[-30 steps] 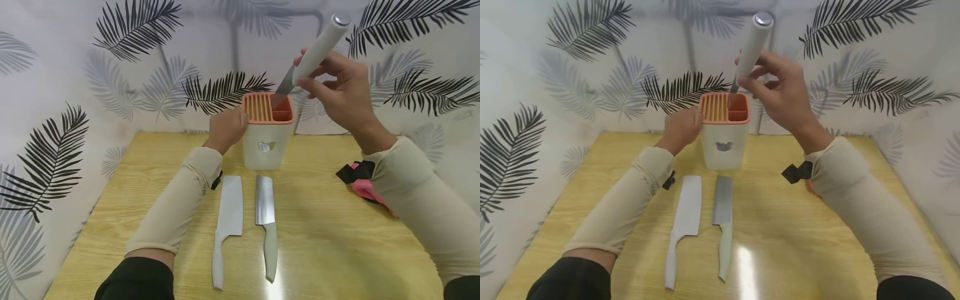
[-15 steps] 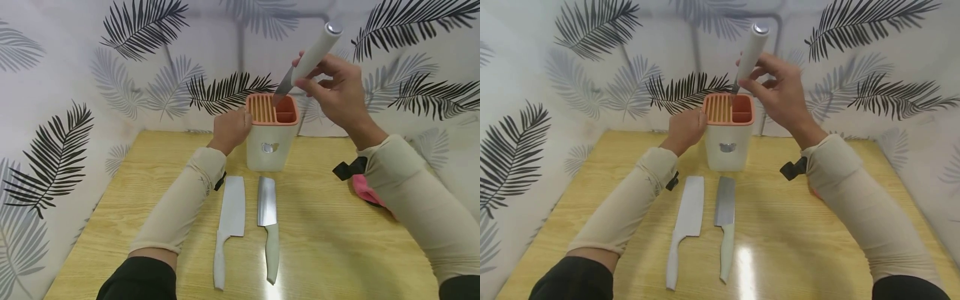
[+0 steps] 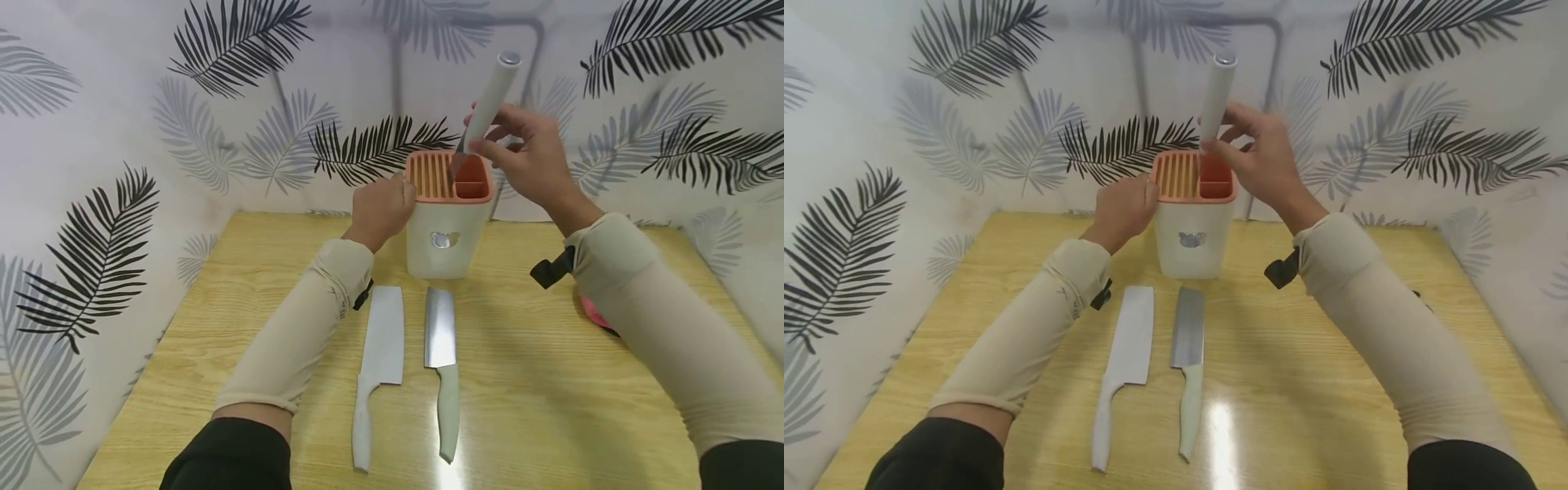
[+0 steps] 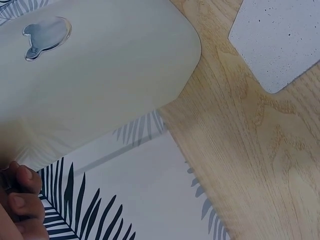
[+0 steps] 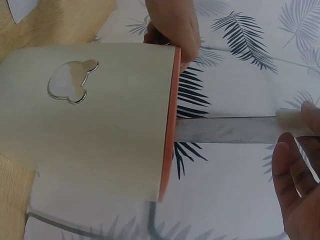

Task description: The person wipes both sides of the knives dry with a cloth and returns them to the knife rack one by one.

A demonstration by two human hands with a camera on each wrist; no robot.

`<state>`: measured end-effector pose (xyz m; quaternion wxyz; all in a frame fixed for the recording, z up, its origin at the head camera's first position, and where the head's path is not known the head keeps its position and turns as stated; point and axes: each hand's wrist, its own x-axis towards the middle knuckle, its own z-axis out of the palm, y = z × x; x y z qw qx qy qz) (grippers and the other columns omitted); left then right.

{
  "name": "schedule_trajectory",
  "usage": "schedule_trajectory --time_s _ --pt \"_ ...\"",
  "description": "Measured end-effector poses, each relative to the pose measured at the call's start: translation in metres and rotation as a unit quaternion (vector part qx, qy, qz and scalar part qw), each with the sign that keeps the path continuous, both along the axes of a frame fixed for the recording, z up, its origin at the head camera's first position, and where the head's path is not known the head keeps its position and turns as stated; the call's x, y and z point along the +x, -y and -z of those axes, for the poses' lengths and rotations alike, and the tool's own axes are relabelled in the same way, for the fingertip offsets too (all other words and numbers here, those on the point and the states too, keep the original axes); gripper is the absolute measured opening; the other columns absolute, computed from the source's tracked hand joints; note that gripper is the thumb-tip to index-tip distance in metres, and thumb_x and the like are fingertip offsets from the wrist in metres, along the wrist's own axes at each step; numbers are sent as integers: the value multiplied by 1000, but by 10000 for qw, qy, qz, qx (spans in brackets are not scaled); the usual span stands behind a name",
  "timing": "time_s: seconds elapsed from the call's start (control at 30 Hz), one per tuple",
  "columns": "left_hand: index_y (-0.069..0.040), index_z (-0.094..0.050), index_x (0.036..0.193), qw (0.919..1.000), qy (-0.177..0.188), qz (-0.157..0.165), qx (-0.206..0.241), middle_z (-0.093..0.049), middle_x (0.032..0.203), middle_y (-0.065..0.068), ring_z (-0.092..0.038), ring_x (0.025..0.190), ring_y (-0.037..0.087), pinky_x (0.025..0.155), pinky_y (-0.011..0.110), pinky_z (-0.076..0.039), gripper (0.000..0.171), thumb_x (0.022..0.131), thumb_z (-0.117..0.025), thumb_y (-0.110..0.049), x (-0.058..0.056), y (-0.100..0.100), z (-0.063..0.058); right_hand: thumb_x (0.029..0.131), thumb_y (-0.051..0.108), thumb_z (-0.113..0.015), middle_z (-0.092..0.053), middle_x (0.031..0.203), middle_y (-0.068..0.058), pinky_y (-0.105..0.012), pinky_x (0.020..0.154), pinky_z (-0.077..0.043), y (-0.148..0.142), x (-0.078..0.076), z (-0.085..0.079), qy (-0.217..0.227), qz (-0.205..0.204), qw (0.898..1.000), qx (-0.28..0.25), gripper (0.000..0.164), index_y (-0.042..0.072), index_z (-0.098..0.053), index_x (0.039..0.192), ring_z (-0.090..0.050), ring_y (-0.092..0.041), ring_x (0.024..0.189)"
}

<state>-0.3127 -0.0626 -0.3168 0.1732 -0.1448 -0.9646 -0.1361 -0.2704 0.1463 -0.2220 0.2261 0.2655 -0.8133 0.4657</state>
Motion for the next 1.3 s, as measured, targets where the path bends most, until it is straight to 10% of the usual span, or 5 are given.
schedule_trajectory --time_s 0.53,1.3 --pt "-15 -41 68 9998 -194 -2 -15 -37 55 0 -35 46 16 41 30 -26 37 96 -20 -28 12 -2 14 85 23 -68 -69 108 -7 -33 80 -48 0 -39 50 825 300 9929 806 24 12 -67 107 -60 -16 83" --pt "-15 -40 68 9998 -175 57 92 -38 55 1 -36 47 17 41 31 -26 38 96 -18 -28 -1 0 3 88 17 -63 -66 114 -17 -37 94 -50 11 -61 51 1487 102 9876 483 36 6 -58 122 -65 -26 104"
